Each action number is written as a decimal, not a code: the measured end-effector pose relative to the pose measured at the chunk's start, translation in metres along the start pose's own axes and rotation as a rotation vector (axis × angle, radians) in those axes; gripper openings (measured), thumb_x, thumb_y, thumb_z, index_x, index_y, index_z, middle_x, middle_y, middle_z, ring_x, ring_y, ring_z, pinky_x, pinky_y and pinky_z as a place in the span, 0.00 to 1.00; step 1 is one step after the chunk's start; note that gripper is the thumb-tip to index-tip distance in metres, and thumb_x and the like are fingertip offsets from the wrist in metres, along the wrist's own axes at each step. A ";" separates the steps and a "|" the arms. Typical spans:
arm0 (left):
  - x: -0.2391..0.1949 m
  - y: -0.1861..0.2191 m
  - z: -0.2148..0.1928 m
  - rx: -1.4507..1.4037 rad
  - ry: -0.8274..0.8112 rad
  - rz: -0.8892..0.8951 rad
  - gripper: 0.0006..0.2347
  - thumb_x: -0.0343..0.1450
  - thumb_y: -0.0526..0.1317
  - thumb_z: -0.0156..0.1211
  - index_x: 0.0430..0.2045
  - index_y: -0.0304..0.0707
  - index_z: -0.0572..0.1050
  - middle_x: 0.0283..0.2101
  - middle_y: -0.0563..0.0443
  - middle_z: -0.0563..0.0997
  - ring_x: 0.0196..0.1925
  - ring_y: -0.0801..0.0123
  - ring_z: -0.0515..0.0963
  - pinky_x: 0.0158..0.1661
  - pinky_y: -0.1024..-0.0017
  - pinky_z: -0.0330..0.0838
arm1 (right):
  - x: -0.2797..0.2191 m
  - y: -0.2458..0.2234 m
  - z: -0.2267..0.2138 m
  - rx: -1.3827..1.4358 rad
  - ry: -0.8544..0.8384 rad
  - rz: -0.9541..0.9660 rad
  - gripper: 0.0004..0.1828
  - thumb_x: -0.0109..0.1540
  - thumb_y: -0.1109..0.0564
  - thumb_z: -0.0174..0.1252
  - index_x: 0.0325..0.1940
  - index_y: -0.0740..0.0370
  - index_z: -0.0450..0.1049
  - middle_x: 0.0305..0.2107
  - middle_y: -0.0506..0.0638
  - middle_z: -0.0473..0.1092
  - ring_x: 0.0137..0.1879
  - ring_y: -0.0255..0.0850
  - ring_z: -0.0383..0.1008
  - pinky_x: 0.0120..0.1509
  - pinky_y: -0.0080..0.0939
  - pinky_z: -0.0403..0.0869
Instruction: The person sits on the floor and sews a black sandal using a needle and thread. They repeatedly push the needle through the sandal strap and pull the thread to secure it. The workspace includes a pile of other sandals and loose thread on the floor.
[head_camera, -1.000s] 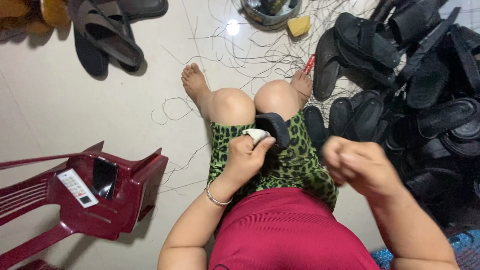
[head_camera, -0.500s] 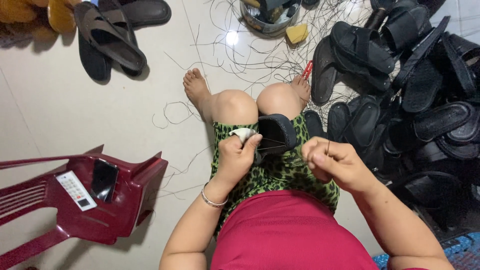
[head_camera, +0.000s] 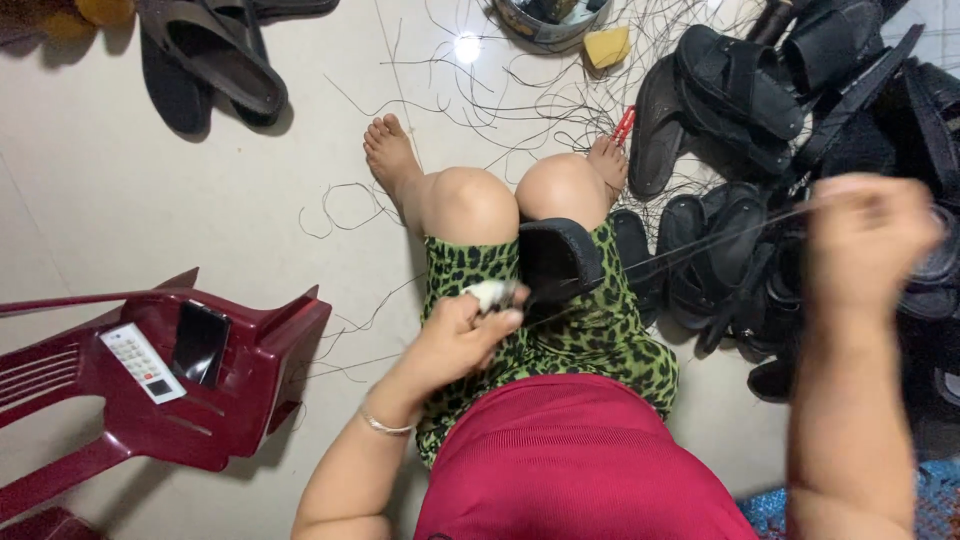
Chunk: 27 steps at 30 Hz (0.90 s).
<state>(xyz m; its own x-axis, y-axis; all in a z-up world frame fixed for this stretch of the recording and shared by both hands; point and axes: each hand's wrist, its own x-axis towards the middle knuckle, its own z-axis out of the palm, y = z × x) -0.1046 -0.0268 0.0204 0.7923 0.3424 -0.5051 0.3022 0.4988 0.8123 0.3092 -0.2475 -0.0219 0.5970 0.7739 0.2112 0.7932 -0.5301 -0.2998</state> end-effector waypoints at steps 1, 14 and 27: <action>0.000 -0.013 -0.012 0.309 -0.042 -0.025 0.12 0.75 0.50 0.56 0.38 0.42 0.67 0.14 0.61 0.66 0.19 0.80 0.64 0.25 0.75 0.62 | 0.004 0.058 0.001 0.293 0.059 0.359 0.06 0.78 0.55 0.60 0.46 0.49 0.75 0.33 0.40 0.72 0.31 0.29 0.65 0.34 0.32 0.61; 0.043 0.069 -0.010 -0.736 -0.074 0.765 0.10 0.80 0.43 0.54 0.50 0.47 0.82 0.58 0.47 0.81 0.68 0.46 0.72 0.70 0.46 0.61 | -0.031 -0.187 -0.017 0.351 -0.702 -0.238 0.10 0.65 0.51 0.57 0.47 0.48 0.82 0.28 0.51 0.79 0.37 0.50 0.82 0.45 0.45 0.78; 0.090 -0.038 -0.094 -0.890 0.355 0.323 0.22 0.80 0.55 0.37 0.36 0.40 0.78 0.12 0.66 0.41 0.13 0.80 0.43 0.15 0.80 0.43 | -0.008 -0.177 0.040 1.760 -0.555 0.612 0.27 0.75 0.45 0.42 0.23 0.54 0.56 0.15 0.44 0.49 0.20 0.39 0.60 0.11 0.28 0.63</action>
<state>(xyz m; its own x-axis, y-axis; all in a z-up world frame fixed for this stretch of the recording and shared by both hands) -0.0942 0.0595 -0.0838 0.5193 0.7105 -0.4749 -0.5185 0.7036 0.4859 0.1589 -0.1459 -0.0080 0.3243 0.8417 -0.4317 -0.6729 -0.1155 -0.7307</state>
